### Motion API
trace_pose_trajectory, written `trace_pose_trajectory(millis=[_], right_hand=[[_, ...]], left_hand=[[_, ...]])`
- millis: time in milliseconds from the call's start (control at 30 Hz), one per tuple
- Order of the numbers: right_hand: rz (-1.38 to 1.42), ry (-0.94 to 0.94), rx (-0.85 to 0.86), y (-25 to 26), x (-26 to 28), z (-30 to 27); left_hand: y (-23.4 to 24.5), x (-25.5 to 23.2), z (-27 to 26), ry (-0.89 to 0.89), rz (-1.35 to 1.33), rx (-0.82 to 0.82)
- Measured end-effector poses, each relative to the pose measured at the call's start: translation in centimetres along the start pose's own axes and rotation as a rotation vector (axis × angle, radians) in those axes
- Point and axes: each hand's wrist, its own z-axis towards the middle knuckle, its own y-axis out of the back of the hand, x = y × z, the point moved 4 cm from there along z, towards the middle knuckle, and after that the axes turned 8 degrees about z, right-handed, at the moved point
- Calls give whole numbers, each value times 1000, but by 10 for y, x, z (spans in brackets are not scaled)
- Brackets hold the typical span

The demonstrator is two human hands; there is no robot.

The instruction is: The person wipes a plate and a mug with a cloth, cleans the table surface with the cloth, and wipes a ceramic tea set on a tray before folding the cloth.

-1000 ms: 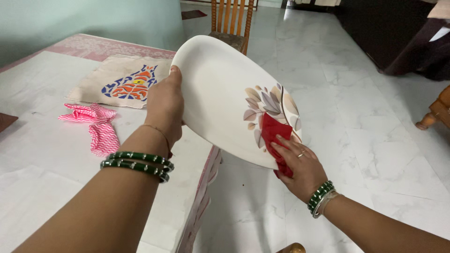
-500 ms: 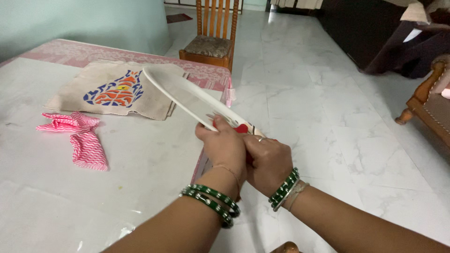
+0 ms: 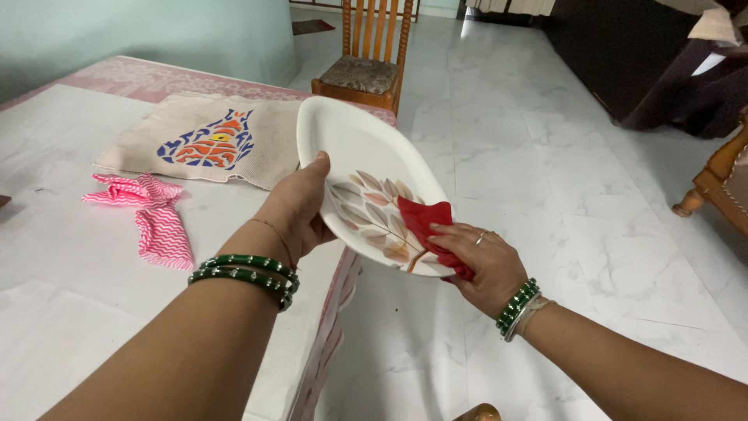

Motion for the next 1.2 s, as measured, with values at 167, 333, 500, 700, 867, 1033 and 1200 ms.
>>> trace_pose_trajectory(millis=[167, 333, 500, 700, 867, 1033, 1200], right_hand=[[-77, -31, -144, -9, 47, 18], [147, -125, -213, -6, 91, 39], [172, 221, -160, -11, 104, 39], [76, 193, -42, -38, 35, 6], [-51, -54, 272, -30, -61, -31], [-23, -947, 47, 19, -100, -15], [625, -294, -86, -11, 22, 66]], left_hand=[[-46, 31, -7, -439, -203, -159], [-44, 42, -29, -318, -59, -593], [-13, 28, -18, -279, -191, -423], [7, 10, -28, -134, -106, -228], [19, 2, -35, -226, -60, -175], [28, 10, -35, -299, 145, -236], [3, 17, -30, -136, 115, -242]])
